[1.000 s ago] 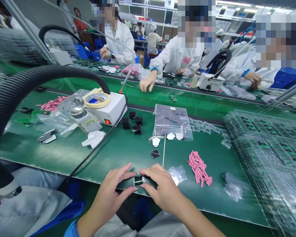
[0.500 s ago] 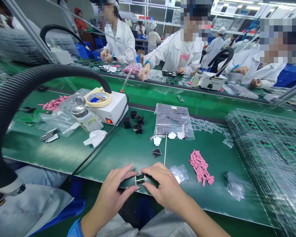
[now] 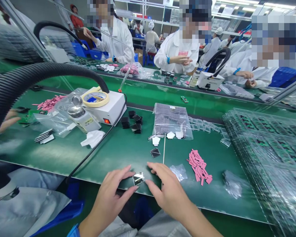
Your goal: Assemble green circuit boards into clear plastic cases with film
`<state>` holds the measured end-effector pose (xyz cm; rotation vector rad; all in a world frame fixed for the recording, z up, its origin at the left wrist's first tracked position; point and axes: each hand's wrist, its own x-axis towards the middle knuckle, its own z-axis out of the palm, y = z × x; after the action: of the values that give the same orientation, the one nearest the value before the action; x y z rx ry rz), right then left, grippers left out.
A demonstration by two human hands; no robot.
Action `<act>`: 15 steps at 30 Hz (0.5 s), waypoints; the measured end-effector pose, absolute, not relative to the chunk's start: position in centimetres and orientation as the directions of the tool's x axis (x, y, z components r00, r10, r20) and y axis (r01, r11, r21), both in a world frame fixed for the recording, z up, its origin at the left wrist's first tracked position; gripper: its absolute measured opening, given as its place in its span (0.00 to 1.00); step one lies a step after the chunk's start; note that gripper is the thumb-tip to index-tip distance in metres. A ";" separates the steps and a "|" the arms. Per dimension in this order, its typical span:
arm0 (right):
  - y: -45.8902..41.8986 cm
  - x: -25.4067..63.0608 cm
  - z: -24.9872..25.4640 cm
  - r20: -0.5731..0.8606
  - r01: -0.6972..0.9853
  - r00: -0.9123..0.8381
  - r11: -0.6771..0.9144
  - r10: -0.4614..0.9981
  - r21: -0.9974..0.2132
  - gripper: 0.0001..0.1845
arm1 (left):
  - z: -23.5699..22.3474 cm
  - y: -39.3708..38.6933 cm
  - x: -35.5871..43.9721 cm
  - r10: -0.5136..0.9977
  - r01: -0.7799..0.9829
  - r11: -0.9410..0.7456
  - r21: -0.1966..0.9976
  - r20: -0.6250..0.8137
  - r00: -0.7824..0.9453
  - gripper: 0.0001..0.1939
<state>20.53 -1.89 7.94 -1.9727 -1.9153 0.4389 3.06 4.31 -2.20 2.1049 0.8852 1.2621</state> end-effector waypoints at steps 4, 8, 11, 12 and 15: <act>-3.1 19.2 6.4 0.060 0.871 0.152 -0.105 0.987 -0.479 0.31 | -2.2 3.1 3.3 0.840 0.292 -0.535 0.793 0.460 0.288 0.33; -2.7 18.3 4.7 0.125 0.917 0.066 -0.011 0.990 -0.399 0.37 | -2.0 1.9 2.7 0.926 0.174 -0.351 0.920 0.313 0.214 0.24; -1.9 18.4 4.3 0.139 0.930 -0.032 0.080 0.990 -0.357 0.33 | -1.8 1.5 1.9 0.984 0.062 -0.109 0.992 0.099 0.146 0.23; -1.7 18.5 4.5 0.132 0.922 -0.042 0.089 0.990 -0.376 0.32 | -1.8 1.5 1.7 0.992 0.005 -0.020 1.000 0.019 0.124 0.24; -1.7 18.3 6.0 0.105 0.848 -0.035 0.085 0.994 -0.523 0.32 | -1.3 2.0 1.5 0.956 -0.244 0.270 0.931 -0.229 0.183 0.27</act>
<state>18.33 -1.66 6.04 -1.8111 -1.9333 0.4447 1.47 1.96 -1.33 0.8982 1.0147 1.0308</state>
